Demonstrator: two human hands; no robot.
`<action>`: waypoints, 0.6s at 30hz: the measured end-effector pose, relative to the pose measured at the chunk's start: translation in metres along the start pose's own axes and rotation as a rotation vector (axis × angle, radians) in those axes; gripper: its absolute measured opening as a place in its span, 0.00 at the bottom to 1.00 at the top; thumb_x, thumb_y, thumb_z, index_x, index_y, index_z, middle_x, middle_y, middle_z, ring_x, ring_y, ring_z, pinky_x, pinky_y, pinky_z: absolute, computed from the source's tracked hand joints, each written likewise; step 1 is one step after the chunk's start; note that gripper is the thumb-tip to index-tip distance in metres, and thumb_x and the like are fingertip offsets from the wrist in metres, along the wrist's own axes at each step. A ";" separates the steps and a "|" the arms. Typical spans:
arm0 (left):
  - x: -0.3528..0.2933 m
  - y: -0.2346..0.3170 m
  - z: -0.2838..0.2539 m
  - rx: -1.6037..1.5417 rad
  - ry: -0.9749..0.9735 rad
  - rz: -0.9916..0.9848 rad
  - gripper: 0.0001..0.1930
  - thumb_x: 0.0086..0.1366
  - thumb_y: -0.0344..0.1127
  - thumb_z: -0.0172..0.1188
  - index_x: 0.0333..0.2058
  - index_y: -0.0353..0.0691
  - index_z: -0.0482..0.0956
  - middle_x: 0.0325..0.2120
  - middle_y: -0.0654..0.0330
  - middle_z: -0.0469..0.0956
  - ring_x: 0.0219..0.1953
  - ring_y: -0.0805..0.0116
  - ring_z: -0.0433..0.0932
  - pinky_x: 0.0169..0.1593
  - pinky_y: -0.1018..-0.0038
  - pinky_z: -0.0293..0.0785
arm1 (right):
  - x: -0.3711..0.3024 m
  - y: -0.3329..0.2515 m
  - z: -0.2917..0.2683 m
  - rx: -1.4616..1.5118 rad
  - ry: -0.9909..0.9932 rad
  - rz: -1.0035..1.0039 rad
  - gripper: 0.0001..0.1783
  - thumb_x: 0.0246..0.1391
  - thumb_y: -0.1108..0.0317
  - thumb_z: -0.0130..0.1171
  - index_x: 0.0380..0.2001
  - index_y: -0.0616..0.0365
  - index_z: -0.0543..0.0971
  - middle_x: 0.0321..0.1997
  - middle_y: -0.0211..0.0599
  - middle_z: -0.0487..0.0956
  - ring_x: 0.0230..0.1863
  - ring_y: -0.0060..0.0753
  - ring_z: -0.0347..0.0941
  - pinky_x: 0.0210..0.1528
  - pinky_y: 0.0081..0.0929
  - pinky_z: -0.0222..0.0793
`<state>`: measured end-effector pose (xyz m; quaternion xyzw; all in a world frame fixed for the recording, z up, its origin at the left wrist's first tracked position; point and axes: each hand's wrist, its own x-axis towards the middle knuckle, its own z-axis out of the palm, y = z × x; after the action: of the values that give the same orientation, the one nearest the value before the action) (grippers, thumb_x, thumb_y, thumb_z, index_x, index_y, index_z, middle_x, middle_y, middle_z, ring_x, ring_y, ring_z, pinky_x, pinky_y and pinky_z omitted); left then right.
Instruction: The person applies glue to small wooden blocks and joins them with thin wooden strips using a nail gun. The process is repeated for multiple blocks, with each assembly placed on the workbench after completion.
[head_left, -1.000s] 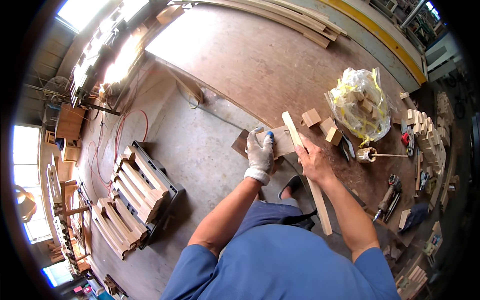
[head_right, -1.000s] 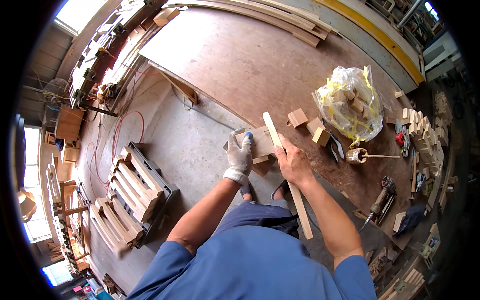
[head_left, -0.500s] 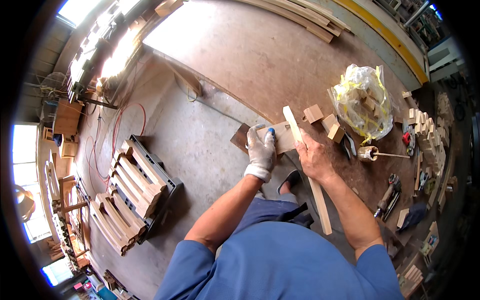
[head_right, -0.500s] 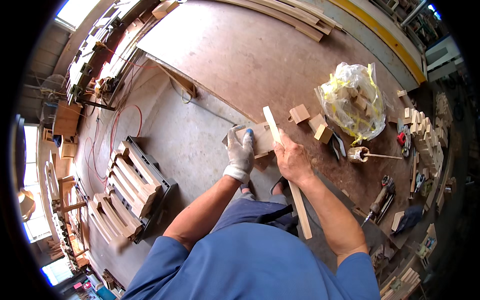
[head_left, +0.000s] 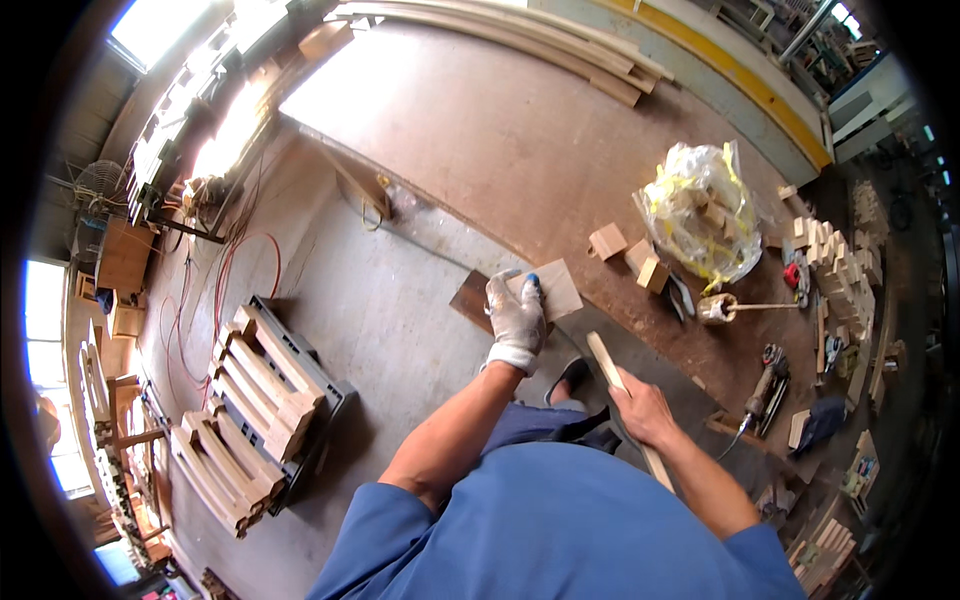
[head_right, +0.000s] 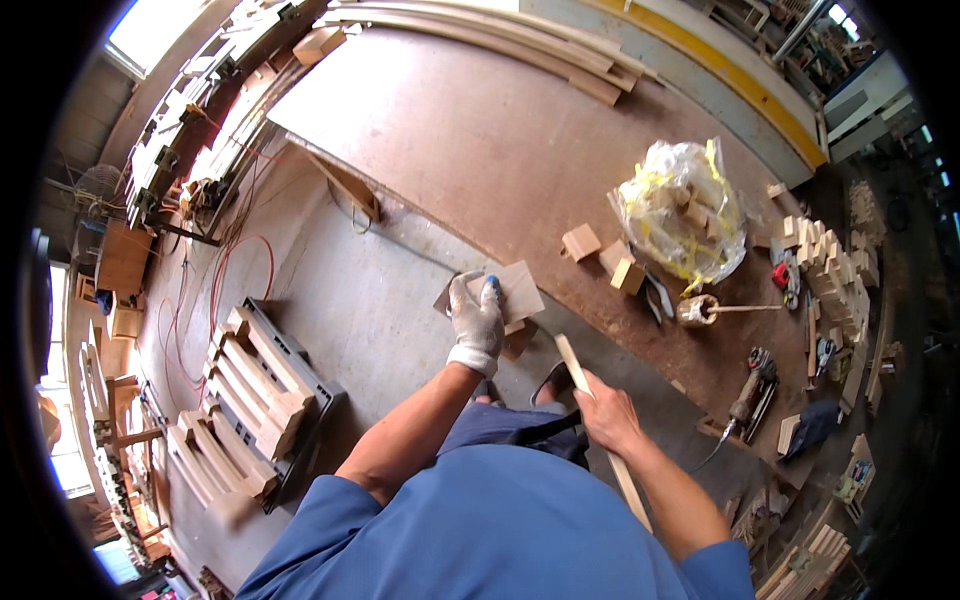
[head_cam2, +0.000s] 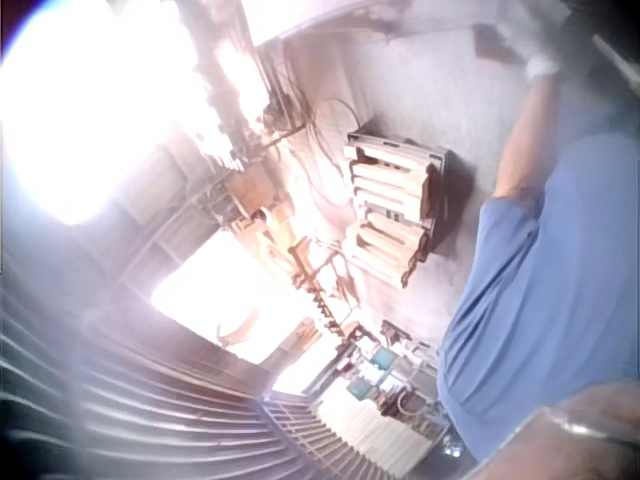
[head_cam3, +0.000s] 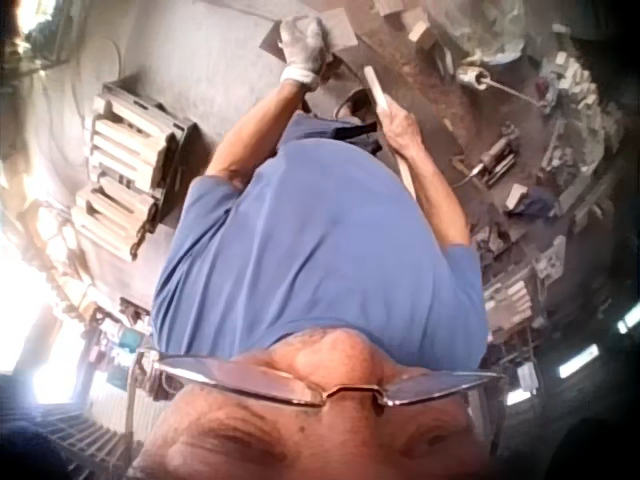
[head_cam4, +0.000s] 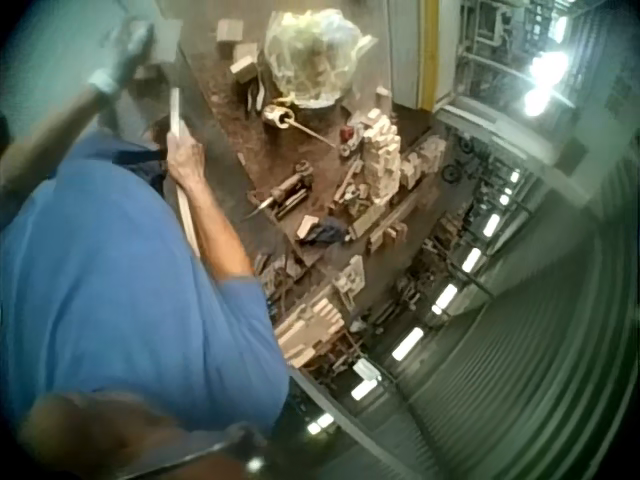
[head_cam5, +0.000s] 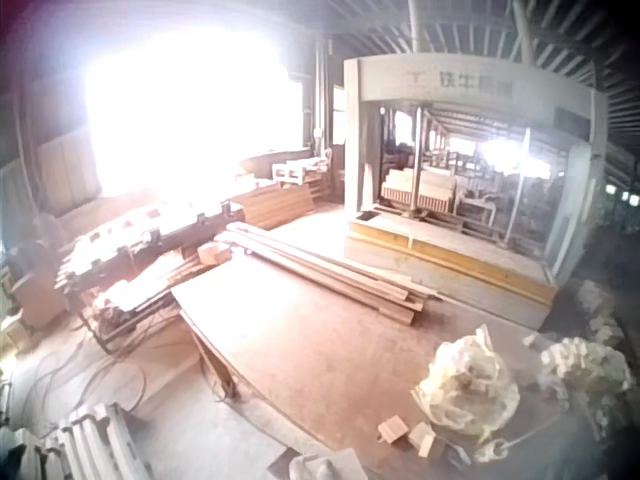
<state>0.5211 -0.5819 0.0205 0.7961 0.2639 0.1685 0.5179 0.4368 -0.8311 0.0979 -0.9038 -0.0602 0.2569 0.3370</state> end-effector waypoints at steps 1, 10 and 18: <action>0.003 0.004 0.001 -0.071 -0.068 -0.084 0.18 0.70 0.39 0.65 0.52 0.36 0.74 0.50 0.41 0.76 0.52 0.39 0.75 0.58 0.52 0.70 | -0.013 0.030 0.007 0.001 0.119 0.041 0.26 0.70 0.55 0.52 0.66 0.53 0.74 0.36 0.59 0.84 0.37 0.63 0.84 0.42 0.55 0.78; 0.010 -0.019 0.010 0.041 0.052 0.109 0.16 0.72 0.39 0.64 0.52 0.38 0.77 0.41 0.47 0.81 0.43 0.53 0.79 0.51 0.58 0.74 | -0.094 0.099 -0.032 0.806 0.283 0.563 0.15 0.72 0.55 0.56 0.44 0.56 0.77 0.23 0.36 0.77 0.16 0.28 0.72 0.17 0.27 0.73; 0.007 0.009 -0.009 0.192 -0.087 0.007 0.35 0.70 0.45 0.67 0.66 0.29 0.67 0.60 0.37 0.73 0.64 0.42 0.70 0.69 0.55 0.63 | -0.066 0.243 -0.117 0.838 0.551 0.649 0.11 0.60 0.69 0.67 0.39 0.57 0.74 0.28 0.36 0.79 0.23 0.32 0.77 0.25 0.32 0.76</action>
<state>0.5245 -0.5740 0.0317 0.8494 0.2534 0.1097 0.4497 0.4232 -1.1030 0.0452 -0.6993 0.4153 0.1047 0.5723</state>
